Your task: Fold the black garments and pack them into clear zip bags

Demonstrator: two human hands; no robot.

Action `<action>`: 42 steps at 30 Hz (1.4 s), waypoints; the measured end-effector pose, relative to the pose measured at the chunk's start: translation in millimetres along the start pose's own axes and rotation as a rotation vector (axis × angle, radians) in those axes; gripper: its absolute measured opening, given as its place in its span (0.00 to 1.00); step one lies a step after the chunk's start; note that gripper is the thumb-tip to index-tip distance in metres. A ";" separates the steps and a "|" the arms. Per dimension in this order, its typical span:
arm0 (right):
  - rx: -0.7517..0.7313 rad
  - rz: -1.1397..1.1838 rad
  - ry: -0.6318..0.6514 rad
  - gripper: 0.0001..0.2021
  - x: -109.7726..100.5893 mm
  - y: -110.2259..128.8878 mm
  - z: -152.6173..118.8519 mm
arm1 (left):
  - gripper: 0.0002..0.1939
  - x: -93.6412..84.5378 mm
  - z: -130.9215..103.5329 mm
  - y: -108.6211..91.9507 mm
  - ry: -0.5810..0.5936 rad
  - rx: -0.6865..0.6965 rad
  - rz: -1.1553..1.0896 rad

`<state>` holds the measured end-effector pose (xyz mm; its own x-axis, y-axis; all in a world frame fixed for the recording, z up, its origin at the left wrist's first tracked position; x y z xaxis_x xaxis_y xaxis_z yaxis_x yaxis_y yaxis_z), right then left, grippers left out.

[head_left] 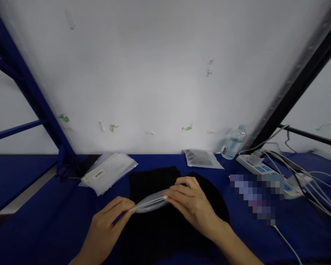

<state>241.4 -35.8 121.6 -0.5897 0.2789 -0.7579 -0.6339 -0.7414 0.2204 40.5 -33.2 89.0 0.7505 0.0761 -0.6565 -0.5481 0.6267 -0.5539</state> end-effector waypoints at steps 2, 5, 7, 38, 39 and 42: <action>0.047 -0.018 -0.007 0.08 -12.1 -22.7 -13.7 | 0.06 -2.2 -1.7 4.1 -0.002 -0.005 0.002; 0.107 -0.045 -0.008 0.09 -27.1 -49.1 -29.7 | 0.05 -2.8 -3.1 8.1 0.002 -0.020 -0.008; 0.134 -0.053 -0.003 0.09 -32.1 -58.6 -35.5 | 0.05 -2.2 -3.2 8.3 0.000 -0.020 -0.014; 0.129 -0.401 0.143 0.10 33.7 23.9 -27.1 | 0.20 45.8 -49.1 30.4 0.100 -0.611 -0.736; 0.115 -0.364 0.118 0.10 32.6 23.9 -27.8 | 0.27 56.8 -53.5 36.3 0.183 -0.788 -0.901; 0.058 -0.245 0.086 0.12 25.8 26.6 -30.0 | 0.37 77.7 -54.5 32.3 0.371 -1.149 -1.249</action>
<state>224.3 -66.6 89.5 -0.3719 0.3908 -0.8420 -0.7817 -0.6210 0.0570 61.0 -49.3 -7.8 0.8643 -0.2550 0.4335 0.1629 -0.6735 -0.7210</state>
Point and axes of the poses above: each hand's wrist, its own z-axis towards the middle knuckle, its own x-axis out of the palm, y = z × x, the point moved 6 cm from there along z, towards the middle knuckle, and after that the axes turned 3 degrees about y, right-handed, at the moved point
